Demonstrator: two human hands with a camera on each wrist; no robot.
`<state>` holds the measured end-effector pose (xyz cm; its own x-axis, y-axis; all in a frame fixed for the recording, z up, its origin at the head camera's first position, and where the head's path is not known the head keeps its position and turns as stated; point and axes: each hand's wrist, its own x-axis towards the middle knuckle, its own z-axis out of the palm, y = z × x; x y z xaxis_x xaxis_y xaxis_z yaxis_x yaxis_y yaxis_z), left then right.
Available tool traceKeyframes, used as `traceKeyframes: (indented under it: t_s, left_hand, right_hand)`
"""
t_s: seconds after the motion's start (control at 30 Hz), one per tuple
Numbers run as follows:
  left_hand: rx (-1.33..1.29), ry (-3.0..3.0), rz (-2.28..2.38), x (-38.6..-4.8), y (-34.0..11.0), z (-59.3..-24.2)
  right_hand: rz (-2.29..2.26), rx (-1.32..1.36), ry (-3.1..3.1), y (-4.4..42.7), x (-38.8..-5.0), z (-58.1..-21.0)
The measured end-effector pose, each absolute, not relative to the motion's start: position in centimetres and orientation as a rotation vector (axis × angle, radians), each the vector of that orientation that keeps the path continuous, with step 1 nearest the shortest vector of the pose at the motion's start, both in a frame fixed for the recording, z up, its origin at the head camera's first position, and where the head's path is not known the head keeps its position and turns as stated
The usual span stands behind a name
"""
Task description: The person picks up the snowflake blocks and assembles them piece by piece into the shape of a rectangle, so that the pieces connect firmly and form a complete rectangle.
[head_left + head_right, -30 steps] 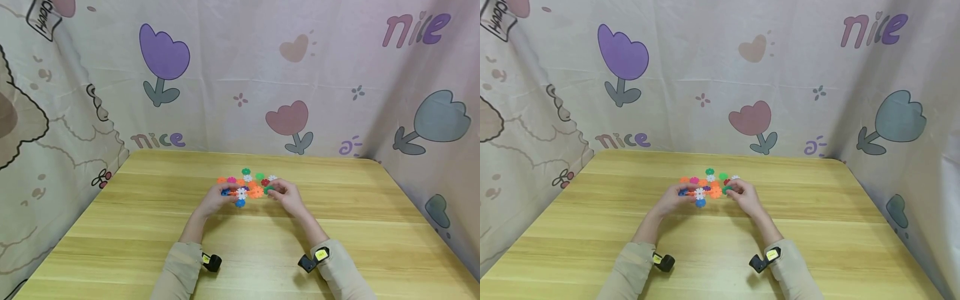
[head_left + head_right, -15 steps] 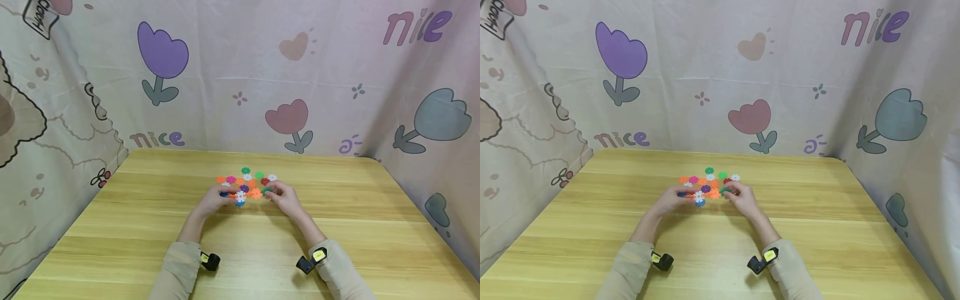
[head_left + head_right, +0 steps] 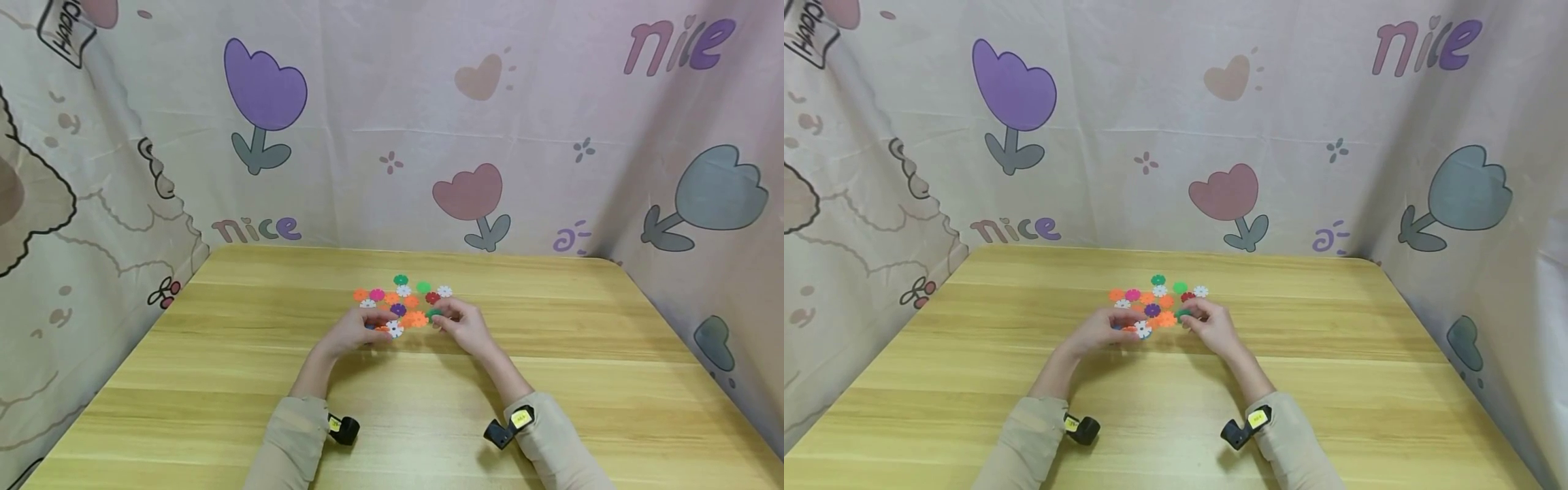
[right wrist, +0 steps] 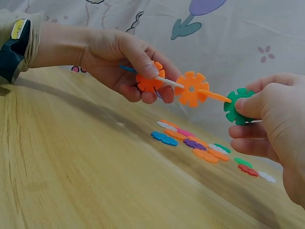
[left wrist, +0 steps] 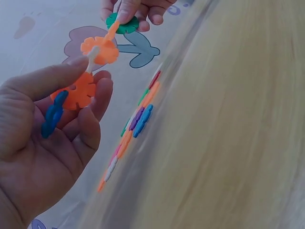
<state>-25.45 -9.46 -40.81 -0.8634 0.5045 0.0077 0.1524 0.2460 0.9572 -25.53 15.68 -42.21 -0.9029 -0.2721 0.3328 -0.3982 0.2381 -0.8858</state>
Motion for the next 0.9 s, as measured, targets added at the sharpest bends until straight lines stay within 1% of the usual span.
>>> traceKeyframes:
  t_s: [0.3,0.57,0.9]
  left_hand:
    - [0.764,2.262,1.562,-25.2,-9.1,-40.6]
    - [0.656,2.380,1.511,-25.0,-8.5,-40.3]
    - [0.711,2.339,1.476,-25.1,-8.6,-40.5]
  right_hand:
    - [1.790,0.635,-2.388,15.3,-25.0,-41.5]
    - [1.772,0.647,-2.424,14.5,-23.5,-39.5]
    - [1.782,0.674,-2.415,14.5,-23.4,-40.0]
